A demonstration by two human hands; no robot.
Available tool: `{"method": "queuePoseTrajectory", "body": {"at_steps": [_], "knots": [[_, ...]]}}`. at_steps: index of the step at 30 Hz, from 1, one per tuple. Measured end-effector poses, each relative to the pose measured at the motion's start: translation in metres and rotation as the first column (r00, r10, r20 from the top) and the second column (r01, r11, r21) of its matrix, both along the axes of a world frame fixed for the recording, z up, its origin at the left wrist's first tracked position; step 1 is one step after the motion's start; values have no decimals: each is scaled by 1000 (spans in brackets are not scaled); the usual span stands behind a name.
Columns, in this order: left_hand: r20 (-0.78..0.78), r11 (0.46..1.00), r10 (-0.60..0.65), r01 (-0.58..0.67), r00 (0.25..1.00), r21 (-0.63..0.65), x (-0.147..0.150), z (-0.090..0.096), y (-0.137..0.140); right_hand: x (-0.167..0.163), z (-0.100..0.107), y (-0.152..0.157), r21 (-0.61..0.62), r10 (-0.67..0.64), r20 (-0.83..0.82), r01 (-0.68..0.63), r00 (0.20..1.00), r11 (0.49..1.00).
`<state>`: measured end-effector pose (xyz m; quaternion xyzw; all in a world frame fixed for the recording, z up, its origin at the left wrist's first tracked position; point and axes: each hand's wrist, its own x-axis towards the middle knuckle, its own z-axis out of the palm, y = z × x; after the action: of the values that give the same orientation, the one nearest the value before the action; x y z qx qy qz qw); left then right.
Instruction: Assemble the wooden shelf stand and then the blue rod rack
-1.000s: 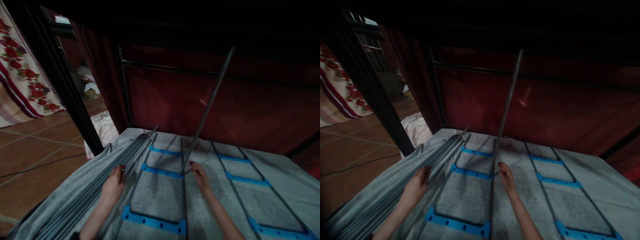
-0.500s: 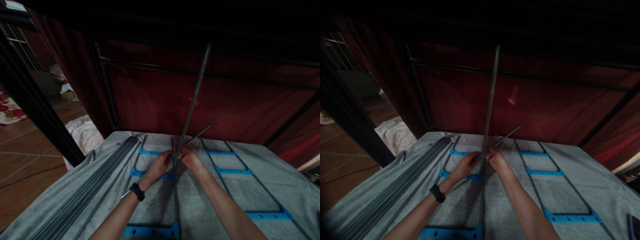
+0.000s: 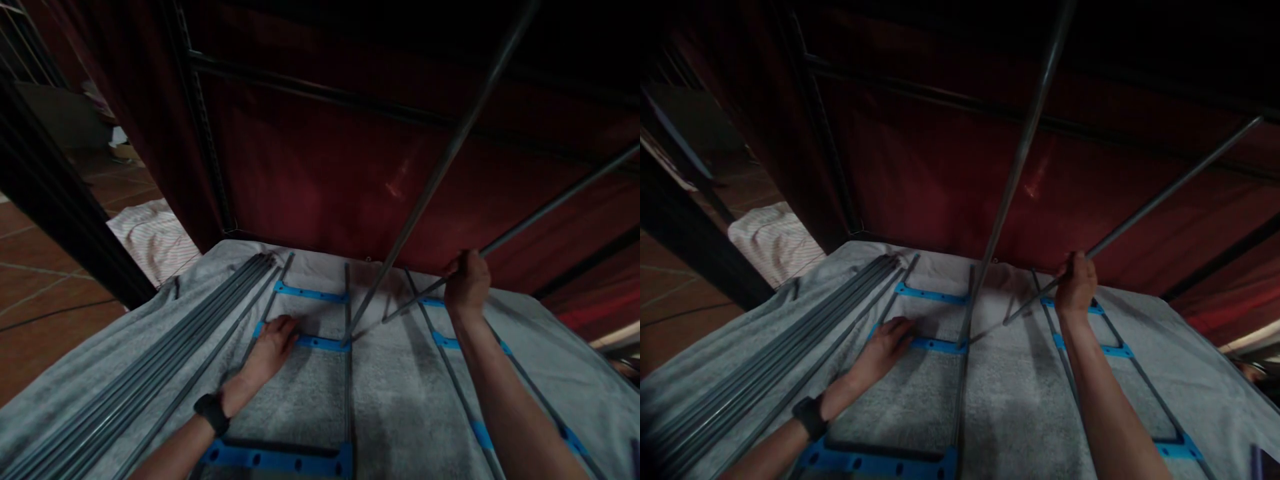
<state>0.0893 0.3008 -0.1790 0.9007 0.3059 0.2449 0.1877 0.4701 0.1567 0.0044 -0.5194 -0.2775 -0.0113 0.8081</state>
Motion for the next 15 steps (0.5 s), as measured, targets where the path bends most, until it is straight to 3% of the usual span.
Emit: {"method": "queuePoseTrajectory", "body": {"at_steps": [4, 8, 11, 15], "knots": [[-112, 993, -118, 119, 987, 6, 10, 0, -9, -22, -53, 14, -61, -32, 26, 34, 999, 998], [-118, 967, -252, 244, 961, -80, 10, -2, 1, -28, -102, 24, -238, -4, -157, -34, 988, 971], [-70, 952, -292, 283, 954, -117, 7, -8, 10, -30, -112, 38, -255, -5, -175, -41, 985, 966], [-65, 972, -223, 217, 973, -91, 11, -19, 10, -34, -101, 76, -271, 56, -135, -91, 989, 958]]}}
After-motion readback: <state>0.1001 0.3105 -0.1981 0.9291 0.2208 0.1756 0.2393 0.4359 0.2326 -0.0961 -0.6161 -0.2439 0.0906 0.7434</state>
